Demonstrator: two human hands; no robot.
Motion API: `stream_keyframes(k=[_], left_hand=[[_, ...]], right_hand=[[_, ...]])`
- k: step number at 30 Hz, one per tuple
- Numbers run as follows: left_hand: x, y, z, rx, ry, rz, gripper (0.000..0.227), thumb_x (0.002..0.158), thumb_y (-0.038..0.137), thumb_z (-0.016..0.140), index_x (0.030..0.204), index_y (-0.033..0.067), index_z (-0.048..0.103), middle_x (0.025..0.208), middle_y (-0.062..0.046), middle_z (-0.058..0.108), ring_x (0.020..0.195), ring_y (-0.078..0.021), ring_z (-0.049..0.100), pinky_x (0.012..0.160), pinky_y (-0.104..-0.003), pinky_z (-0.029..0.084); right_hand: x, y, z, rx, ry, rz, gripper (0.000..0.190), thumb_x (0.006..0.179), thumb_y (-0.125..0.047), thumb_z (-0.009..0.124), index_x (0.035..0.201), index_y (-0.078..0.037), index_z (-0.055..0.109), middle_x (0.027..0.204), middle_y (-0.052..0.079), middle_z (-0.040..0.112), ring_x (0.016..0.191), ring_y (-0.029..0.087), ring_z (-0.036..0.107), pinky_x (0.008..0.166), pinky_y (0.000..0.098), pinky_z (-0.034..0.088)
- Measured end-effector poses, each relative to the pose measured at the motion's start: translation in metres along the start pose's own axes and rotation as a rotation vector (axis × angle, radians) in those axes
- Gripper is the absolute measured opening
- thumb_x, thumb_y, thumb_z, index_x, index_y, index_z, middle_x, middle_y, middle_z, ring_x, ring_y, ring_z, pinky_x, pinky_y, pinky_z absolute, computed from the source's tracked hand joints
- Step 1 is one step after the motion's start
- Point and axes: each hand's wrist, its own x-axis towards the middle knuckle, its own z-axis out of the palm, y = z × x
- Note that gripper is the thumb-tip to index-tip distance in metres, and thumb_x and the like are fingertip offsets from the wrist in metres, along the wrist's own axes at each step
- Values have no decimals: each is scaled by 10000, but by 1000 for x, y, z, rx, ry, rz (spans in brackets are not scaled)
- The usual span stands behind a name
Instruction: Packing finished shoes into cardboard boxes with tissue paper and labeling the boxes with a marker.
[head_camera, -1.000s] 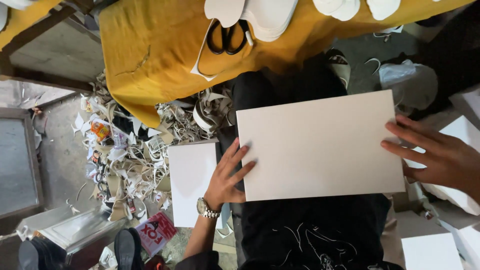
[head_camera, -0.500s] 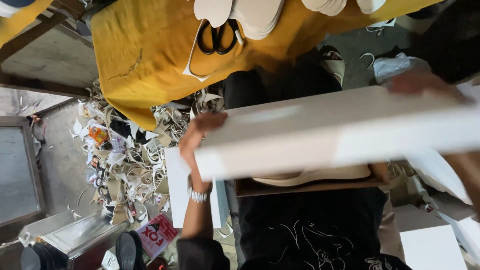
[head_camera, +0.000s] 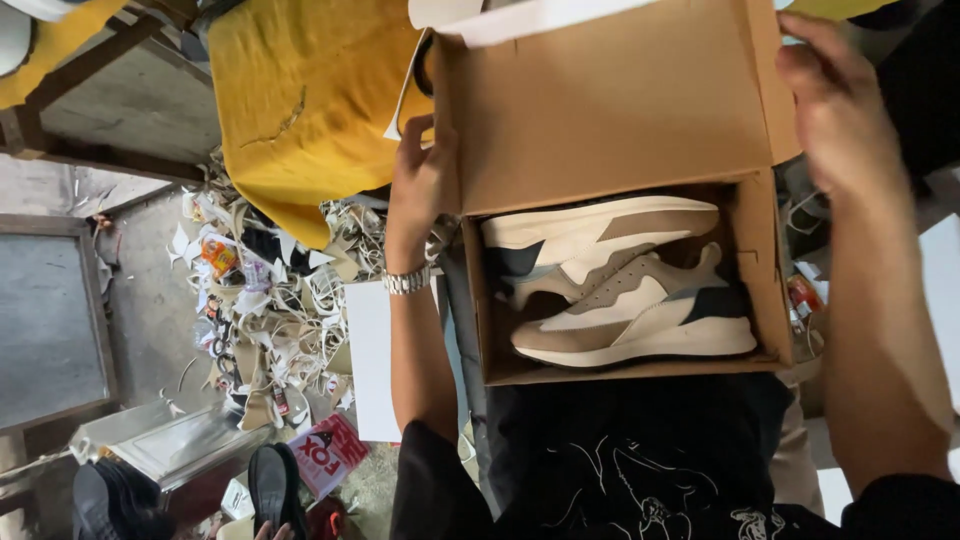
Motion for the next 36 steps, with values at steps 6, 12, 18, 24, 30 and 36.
stream_keyframes(k=[6,12,18,24,30,36], left_hand=[[9,3,-5,207,-118,18,548,920,272,500,1466,271,463,1134,-72,671,1061,-155,642,893,-299,498],[-22,3,9,195,92,300,370,1015,159,516,1381,113,477,1350,-110,569,1125,-256,695,921,-353,565],[-68,6,24,291,176,585,444,1051,85,554,1458,26,386,1452,-179,472,1428,-343,452,1253,-448,354],[-89,-15,38,263,103,593,589,1056,83,623,1549,90,300,1612,-200,263,1568,-379,299,1348,-513,266],[-95,-17,34,243,88,523,564,1065,113,592,1560,121,324,1643,-195,213,1593,-378,254,1352,-512,231],[-97,-11,33,201,103,505,412,1108,191,508,1499,112,405,1624,-182,247,1583,-355,274,1340,-497,238]], right_hand=[[4,-8,-18,30,-338,197,339,1066,-287,540,1363,-172,656,1168,-35,648,979,107,599,631,333,460],[-74,-48,-16,-186,66,-647,181,1174,267,566,1273,155,669,1250,292,599,1262,480,580,1091,538,436],[-105,-66,1,-722,-407,-368,415,944,-219,723,1319,-48,668,1176,117,727,992,321,714,876,501,580],[-97,-49,12,-1007,-485,-420,586,860,-388,759,1332,-99,569,1182,73,713,1121,327,675,779,464,625],[-105,-70,-3,-574,-432,-598,458,927,-277,760,1243,30,637,1159,131,684,977,294,696,918,422,588],[-115,-73,3,-230,-285,-694,484,883,-62,855,1270,147,654,1273,243,642,1164,336,656,1059,416,547]])
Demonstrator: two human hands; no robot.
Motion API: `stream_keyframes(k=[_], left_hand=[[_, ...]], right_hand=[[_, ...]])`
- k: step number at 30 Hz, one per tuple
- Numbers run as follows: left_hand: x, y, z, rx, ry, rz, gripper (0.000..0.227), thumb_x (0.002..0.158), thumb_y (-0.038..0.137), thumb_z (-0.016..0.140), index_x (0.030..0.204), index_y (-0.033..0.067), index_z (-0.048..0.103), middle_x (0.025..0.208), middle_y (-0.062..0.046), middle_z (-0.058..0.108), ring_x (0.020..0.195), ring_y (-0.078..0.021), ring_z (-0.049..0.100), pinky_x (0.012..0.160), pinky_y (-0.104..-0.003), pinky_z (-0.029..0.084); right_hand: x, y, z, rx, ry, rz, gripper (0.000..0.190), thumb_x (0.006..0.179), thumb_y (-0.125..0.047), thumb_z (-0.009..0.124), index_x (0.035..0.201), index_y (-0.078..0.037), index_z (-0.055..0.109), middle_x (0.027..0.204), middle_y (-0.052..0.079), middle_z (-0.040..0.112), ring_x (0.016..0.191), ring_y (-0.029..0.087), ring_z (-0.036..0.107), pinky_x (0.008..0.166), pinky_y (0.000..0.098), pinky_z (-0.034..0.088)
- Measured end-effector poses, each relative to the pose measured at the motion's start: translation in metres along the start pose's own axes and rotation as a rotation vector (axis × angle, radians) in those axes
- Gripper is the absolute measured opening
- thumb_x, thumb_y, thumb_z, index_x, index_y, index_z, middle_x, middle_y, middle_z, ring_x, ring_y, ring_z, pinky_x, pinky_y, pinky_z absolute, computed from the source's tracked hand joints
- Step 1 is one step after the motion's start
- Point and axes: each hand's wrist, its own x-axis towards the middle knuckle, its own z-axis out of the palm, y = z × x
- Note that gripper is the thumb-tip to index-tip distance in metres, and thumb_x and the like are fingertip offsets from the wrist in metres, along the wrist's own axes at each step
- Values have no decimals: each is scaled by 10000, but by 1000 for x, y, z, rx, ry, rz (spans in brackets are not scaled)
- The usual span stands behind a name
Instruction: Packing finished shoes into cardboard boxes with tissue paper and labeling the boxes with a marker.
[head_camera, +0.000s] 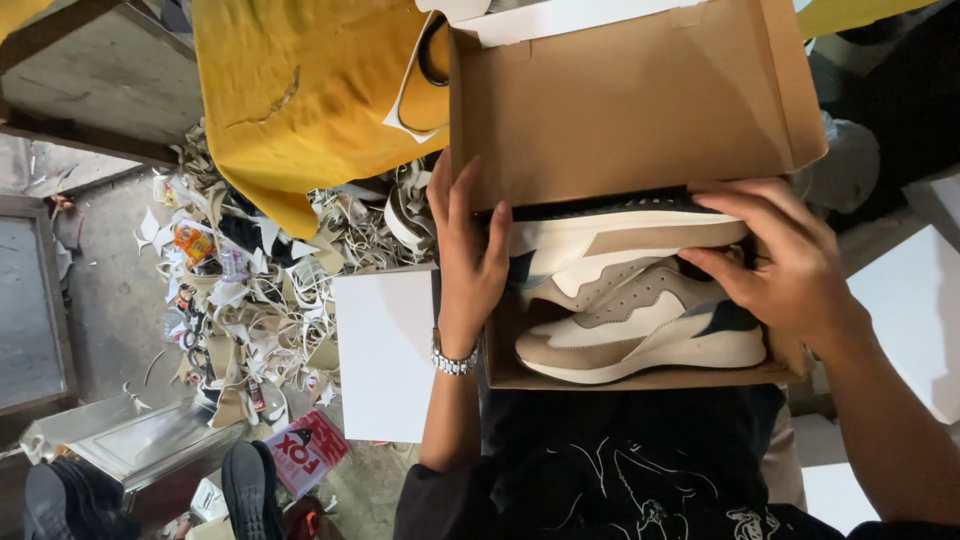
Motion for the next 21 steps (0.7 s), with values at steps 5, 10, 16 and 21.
stream_keyframes(k=[5,10,16,21], left_hand=[[-2,-1,1,-20,-41,-54,449,1110,309,472,1476,54,423,1647,-169,191,1601,-356,208,1326,-518,261],[-7,1,-1,-9,-61,-53,505,1121,370,427,1523,67,393,1697,-163,101,1635,-356,113,1346,-515,215],[-7,-7,2,51,-125,-43,536,1115,413,406,1520,62,397,1699,-198,91,1632,-402,79,1344,-549,172],[-1,-4,6,39,-158,-63,518,1120,386,410,1545,91,374,1715,-210,46,1642,-388,23,1341,-535,160]], right_hand=[[-3,2,2,-17,31,61,463,920,-74,849,1284,150,670,1239,248,629,1108,343,648,1021,408,533],[-3,-16,7,1,102,71,418,926,-47,853,1262,130,678,1256,259,622,1143,360,645,1054,420,525],[-26,2,20,4,235,108,398,1015,-105,739,1305,148,637,1258,289,543,1150,405,597,935,450,498],[-27,5,22,15,329,106,411,1041,-138,686,1271,196,625,1232,328,537,1158,449,556,1056,503,460]])
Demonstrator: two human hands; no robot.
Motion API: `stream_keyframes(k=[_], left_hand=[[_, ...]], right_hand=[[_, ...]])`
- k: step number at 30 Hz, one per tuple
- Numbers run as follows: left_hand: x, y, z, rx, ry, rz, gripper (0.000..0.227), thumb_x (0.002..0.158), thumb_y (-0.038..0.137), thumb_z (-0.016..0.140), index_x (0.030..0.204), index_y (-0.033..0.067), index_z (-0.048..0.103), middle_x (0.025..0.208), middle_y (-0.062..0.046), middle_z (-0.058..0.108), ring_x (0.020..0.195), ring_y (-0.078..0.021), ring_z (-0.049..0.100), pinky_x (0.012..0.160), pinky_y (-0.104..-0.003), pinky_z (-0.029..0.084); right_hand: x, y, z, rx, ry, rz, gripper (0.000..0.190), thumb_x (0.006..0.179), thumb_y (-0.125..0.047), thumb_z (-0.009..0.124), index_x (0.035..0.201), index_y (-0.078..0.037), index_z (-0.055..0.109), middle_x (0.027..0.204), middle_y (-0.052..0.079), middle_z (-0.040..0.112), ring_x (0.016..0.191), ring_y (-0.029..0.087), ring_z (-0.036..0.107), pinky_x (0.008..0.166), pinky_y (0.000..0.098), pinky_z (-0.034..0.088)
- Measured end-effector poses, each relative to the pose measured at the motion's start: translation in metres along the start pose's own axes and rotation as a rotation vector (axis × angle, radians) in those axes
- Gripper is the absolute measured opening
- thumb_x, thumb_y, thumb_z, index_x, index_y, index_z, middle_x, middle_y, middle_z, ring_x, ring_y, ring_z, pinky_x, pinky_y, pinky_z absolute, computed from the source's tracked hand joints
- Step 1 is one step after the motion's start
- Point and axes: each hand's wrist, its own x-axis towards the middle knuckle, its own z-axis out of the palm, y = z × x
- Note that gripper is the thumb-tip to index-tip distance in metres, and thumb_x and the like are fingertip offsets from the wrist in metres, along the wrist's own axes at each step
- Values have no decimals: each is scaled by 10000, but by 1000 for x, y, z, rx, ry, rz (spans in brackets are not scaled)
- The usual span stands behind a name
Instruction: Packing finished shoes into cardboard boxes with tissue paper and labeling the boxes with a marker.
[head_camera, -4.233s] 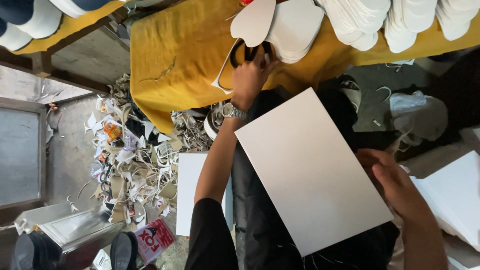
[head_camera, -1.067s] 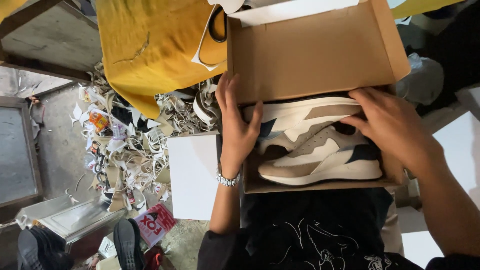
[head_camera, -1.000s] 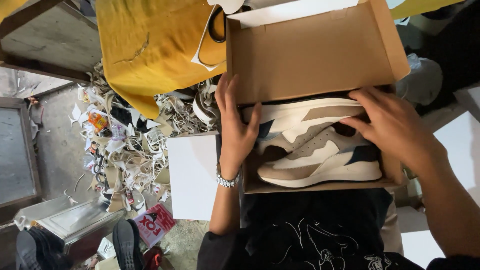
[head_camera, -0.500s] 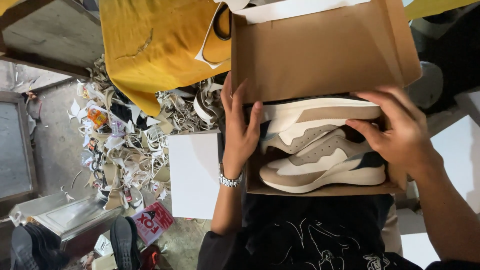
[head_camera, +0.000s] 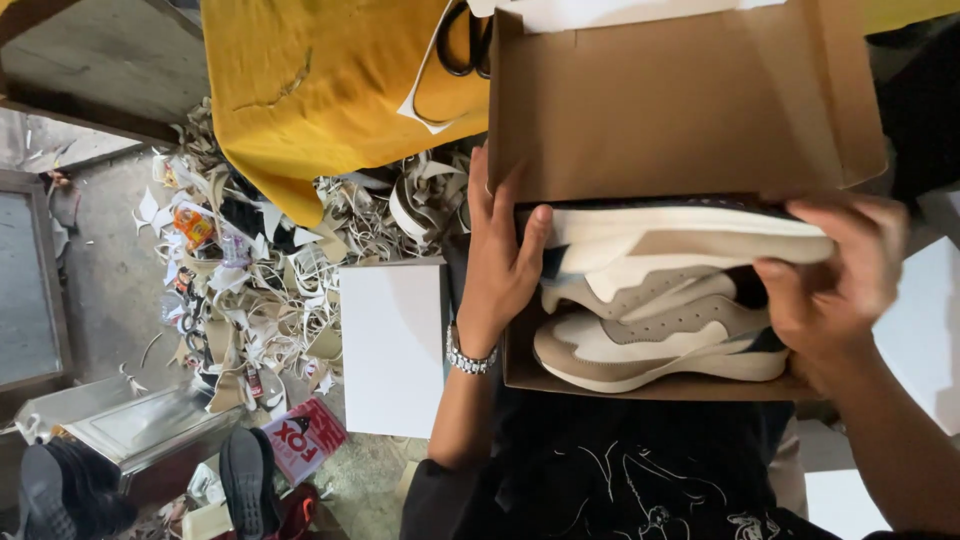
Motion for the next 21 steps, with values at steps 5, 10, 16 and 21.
stream_keyframes(k=[5,10,16,21], left_hand=[[4,3,-1,-60,-18,-45,620,1112,486,290,1541,51,391,1715,-158,62,1641,-370,24,1339,-539,159],[3,0,-2,-29,21,30,602,1128,484,277,1531,53,392,1721,-162,65,1647,-405,-13,1355,-588,105],[-1,5,-8,-262,174,224,719,1071,588,219,1432,32,497,1525,-191,361,1512,-389,274,1272,-553,262],[-20,41,-29,-848,-161,47,1221,826,959,523,1513,-42,391,1428,-166,570,1335,-240,576,1222,-412,444]], right_hand=[[-31,21,2,-10,264,-74,560,1049,-271,570,1160,275,510,1127,407,493,1022,559,592,885,619,542],[-67,73,-7,340,382,591,236,1140,-269,469,1050,-60,405,818,162,461,439,179,344,404,314,286],[-115,191,-37,345,125,407,649,1193,-417,335,742,-74,651,796,138,646,672,180,646,654,168,501],[-53,146,5,-498,536,-266,173,1099,162,667,964,261,713,920,396,721,804,505,681,753,596,594]])
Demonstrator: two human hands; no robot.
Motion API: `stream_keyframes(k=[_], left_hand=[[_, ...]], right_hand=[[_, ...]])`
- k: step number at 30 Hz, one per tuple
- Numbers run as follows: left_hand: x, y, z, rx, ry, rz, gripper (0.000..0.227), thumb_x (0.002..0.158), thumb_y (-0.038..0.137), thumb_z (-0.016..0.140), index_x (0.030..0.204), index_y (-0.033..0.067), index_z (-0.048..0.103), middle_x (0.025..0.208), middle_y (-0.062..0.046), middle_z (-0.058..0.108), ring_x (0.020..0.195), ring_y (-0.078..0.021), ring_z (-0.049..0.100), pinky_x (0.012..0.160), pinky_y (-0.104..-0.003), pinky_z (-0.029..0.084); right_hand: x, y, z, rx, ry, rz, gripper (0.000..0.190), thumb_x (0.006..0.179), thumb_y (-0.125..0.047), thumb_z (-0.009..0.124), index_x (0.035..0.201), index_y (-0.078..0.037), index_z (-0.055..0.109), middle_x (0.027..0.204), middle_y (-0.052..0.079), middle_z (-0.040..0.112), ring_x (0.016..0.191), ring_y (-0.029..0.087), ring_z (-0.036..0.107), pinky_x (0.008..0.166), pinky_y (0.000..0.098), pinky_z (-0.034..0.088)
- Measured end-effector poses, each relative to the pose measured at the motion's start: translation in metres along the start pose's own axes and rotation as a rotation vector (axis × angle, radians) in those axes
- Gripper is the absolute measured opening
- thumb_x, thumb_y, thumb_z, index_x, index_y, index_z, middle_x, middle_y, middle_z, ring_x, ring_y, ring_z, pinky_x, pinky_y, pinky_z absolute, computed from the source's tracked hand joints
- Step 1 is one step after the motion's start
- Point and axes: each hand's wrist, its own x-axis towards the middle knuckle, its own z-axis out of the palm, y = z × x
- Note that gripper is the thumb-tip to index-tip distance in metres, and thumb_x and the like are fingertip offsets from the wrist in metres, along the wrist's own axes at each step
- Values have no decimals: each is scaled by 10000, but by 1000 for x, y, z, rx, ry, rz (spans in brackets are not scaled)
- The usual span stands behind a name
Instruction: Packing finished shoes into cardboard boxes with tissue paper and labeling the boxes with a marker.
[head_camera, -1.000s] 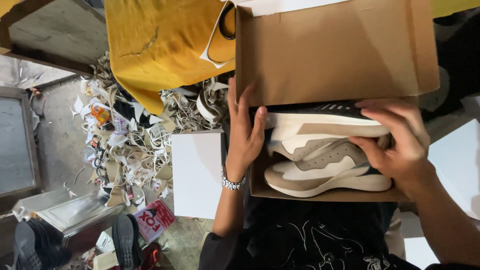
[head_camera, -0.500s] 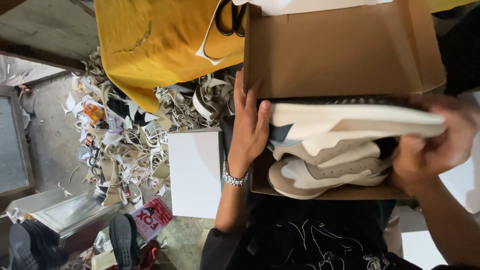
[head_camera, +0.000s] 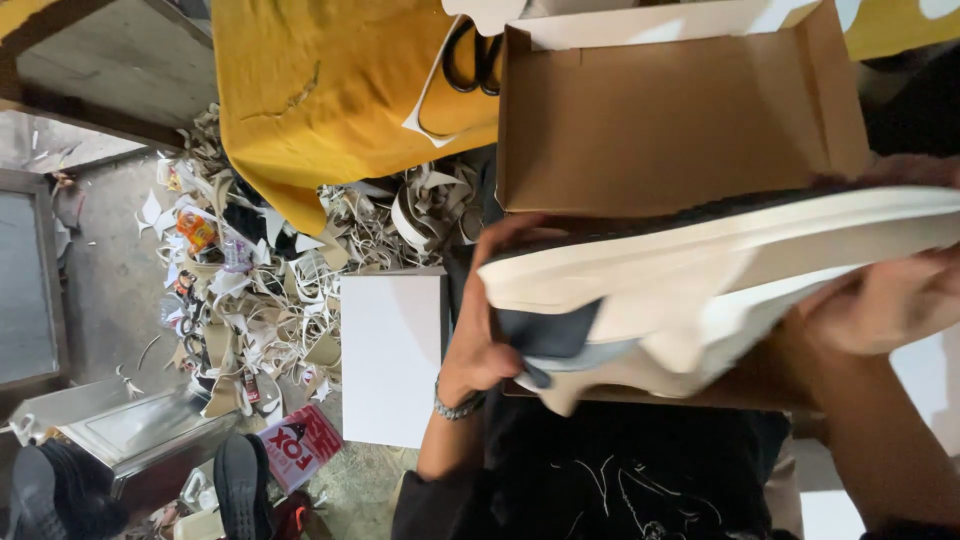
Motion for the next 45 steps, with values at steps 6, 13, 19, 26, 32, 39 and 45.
stream_keyframes(k=[6,13,19,26,32,39,45], left_hand=[[-10,-19,-7,-147,340,76,738,792,473,838,1274,33,492,1178,-107,593,1089,-216,599,934,-329,496],[-10,-50,-12,-145,527,293,839,859,474,830,1448,57,403,1379,-170,537,1285,-307,544,1127,-463,441],[-4,-34,2,142,499,309,802,853,618,788,1318,53,459,1323,-191,556,1239,-291,563,1086,-432,455],[-5,-28,5,248,488,283,787,866,631,753,1302,60,434,1316,-207,556,1222,-297,573,1071,-439,460],[-4,-28,7,237,496,310,778,853,598,773,1296,63,421,1312,-219,558,1226,-299,569,1073,-440,454],[-5,-29,8,299,520,322,781,846,596,767,1285,47,428,1293,-208,535,1247,-311,562,1101,-444,449],[-6,-30,7,254,508,318,771,857,599,772,1299,68,429,1312,-204,545,1238,-291,558,1085,-441,451]], right_hand=[[161,-133,11,886,-340,417,559,1094,-187,520,1567,45,336,1483,253,420,1425,407,447,1361,579,393],[148,-134,4,620,-407,-132,458,960,-387,615,1134,32,678,1333,235,490,1454,412,314,1219,687,357],[160,-157,5,598,-509,-226,500,966,-502,605,1211,-87,742,1312,181,590,1401,370,350,1244,709,304],[164,-166,7,528,-551,-329,488,1002,-481,596,1248,-93,760,1322,140,637,1317,392,489,1192,718,328],[159,-166,8,546,-524,-360,464,1004,-449,629,1236,-69,759,1302,131,652,1273,356,550,1151,648,394],[171,-174,5,753,-567,-254,335,974,-249,614,1112,28,741,1178,214,654,1160,450,655,1035,633,571],[166,-172,6,805,-515,-206,322,977,-215,596,1089,66,706,1121,254,632,1112,441,681,1024,607,596]])
